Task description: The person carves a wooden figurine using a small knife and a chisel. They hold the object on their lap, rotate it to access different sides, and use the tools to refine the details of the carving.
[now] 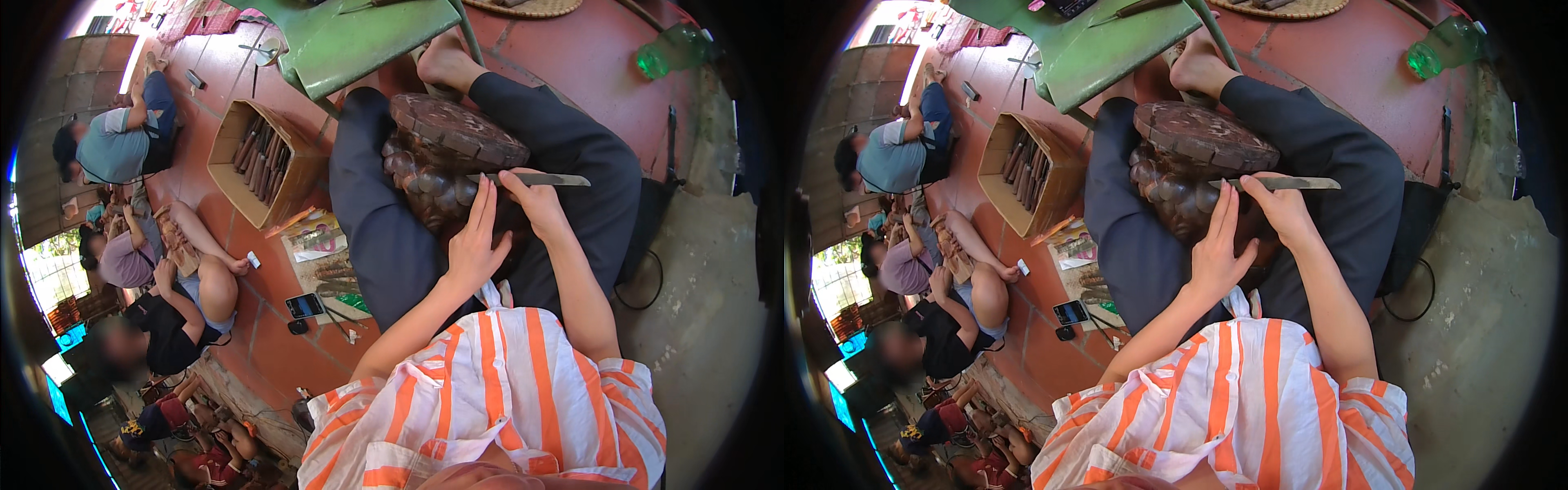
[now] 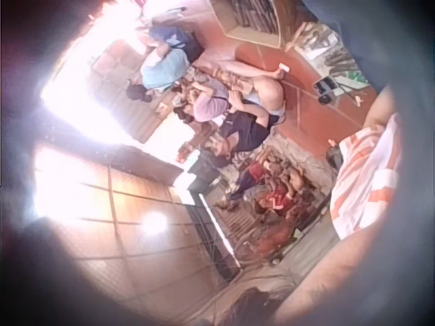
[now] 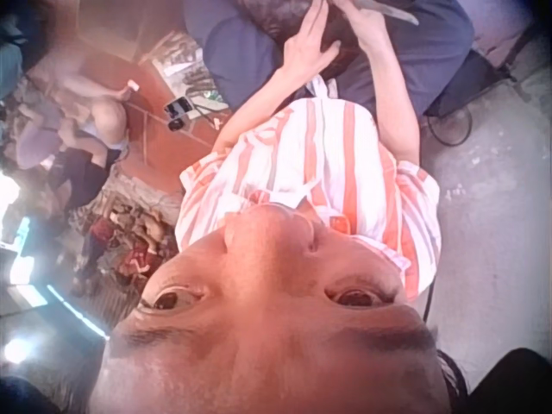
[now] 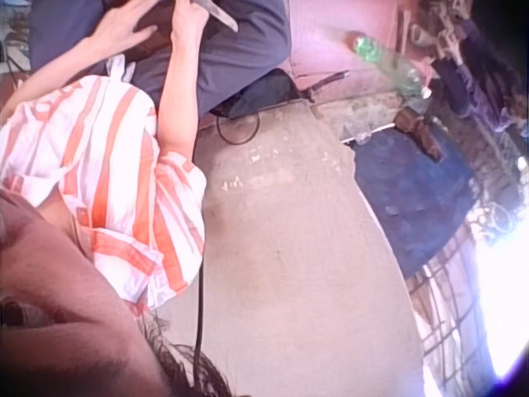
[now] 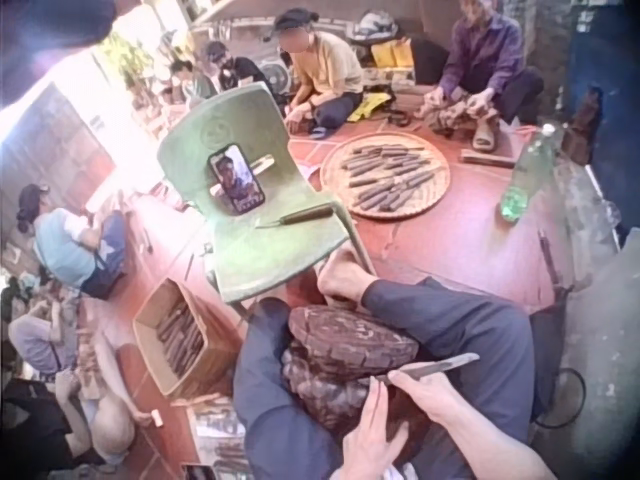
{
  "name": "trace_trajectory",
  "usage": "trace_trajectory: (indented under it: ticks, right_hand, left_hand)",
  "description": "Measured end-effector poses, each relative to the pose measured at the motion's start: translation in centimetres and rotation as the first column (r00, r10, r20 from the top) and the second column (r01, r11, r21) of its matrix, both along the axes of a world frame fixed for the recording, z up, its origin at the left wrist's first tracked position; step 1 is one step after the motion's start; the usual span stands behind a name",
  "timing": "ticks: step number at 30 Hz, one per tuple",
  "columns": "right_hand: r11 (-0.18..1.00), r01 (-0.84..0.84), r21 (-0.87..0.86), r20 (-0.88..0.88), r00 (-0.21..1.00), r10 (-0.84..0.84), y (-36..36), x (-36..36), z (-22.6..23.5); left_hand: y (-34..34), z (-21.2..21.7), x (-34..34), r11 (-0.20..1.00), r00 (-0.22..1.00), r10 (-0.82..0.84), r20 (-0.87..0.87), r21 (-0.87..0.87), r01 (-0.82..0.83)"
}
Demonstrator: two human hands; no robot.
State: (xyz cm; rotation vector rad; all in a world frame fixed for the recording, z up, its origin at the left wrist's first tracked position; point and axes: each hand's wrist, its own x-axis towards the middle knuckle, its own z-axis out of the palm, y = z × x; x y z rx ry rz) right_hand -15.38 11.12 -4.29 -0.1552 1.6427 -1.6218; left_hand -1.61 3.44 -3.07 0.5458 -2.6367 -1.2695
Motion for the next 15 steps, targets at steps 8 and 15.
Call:
trace_trajectory:
  ticks: [8, 15]
  right_hand:
    - [0.992, 0.124, -0.037, 0.133, 0.984, -0.118, -0.33, 0.53, 0.13]
    - [0.995, 0.094, -0.028, 0.086, 0.992, -0.091, -0.20, 0.21, -0.29]
  left_hand:
    - [-0.21, -0.39, -0.12, 0.999, 0.999, -0.038, -0.029, -0.037, 0.037]
    - [0.11, 0.08, 0.04, 0.997, 1.000, -0.014, -0.024, -0.083, 0.012]
